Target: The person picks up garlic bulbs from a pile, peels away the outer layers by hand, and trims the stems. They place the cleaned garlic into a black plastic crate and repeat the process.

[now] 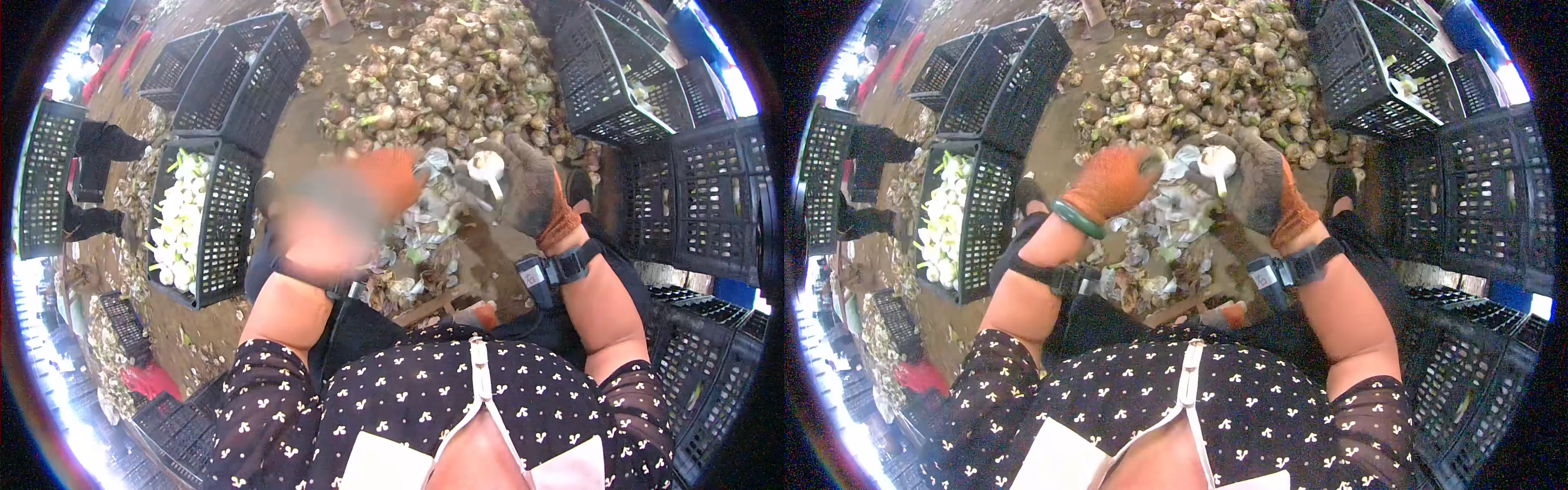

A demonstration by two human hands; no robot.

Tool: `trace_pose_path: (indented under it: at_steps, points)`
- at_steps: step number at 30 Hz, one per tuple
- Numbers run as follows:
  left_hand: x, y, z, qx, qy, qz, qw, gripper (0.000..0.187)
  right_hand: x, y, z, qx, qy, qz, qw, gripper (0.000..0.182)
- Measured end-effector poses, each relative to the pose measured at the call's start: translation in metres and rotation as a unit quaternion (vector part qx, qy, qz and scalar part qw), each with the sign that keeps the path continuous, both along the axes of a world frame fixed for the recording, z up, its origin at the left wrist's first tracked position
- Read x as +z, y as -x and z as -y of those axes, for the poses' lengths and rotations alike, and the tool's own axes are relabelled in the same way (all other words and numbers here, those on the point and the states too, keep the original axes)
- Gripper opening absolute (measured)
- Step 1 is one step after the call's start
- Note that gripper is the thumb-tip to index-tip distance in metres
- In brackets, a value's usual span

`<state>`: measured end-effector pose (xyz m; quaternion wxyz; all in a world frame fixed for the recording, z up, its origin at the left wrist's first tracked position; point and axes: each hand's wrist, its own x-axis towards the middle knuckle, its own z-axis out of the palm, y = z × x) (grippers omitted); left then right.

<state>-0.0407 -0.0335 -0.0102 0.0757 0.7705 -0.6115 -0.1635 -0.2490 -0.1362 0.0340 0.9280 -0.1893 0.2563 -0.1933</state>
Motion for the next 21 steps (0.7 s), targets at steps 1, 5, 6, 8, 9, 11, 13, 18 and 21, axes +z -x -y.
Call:
trace_pose_path:
  at_steps: [1,5,6,8,9,11,13,18,21]
  points:
    - [0.017,0.01,0.0,0.001,-0.004,0.001,1.0,0.035,-0.003,0.001,-0.002,-0.003,0.005,0.015,1.0,0.036]
    - [0.053,0.052,0.005,-0.008,0.206,-0.208,0.956,0.03,0.007,0.004,-0.009,0.051,0.266,-0.112,0.956,0.036]
    - [0.054,0.055,0.004,-0.002,0.239,-0.209,0.948,0.03,0.005,0.003,-0.011,0.043,0.268,-0.092,0.958,0.039]
    - [0.054,0.055,0.004,-0.007,0.252,-0.16,0.954,0.031,0.009,0.003,-0.013,0.024,0.243,-0.11,0.963,0.04]
    - [0.055,0.055,0.004,-0.014,0.264,-0.11,0.958,0.032,0.012,0.001,-0.015,0.004,0.216,-0.128,0.968,0.041]
    - [0.057,0.054,0.003,-0.02,0.271,-0.081,0.959,0.032,0.013,-0.002,-0.017,0.0,0.194,-0.104,0.976,0.04]
    - [0.059,0.052,0.001,-0.026,0.277,-0.051,0.959,0.033,0.017,-0.002,-0.017,-0.003,0.17,-0.081,0.982,0.04]
    - [0.064,0.037,0.004,-0.131,0.27,0.036,0.953,0.03,0.033,0.007,-0.008,0.121,0.22,-0.089,0.964,0.039]
    - [0.069,0.029,0.008,-0.135,0.282,0.046,0.949,0.03,0.049,0.01,-0.009,0.291,0.37,-0.164,0.867,0.044]
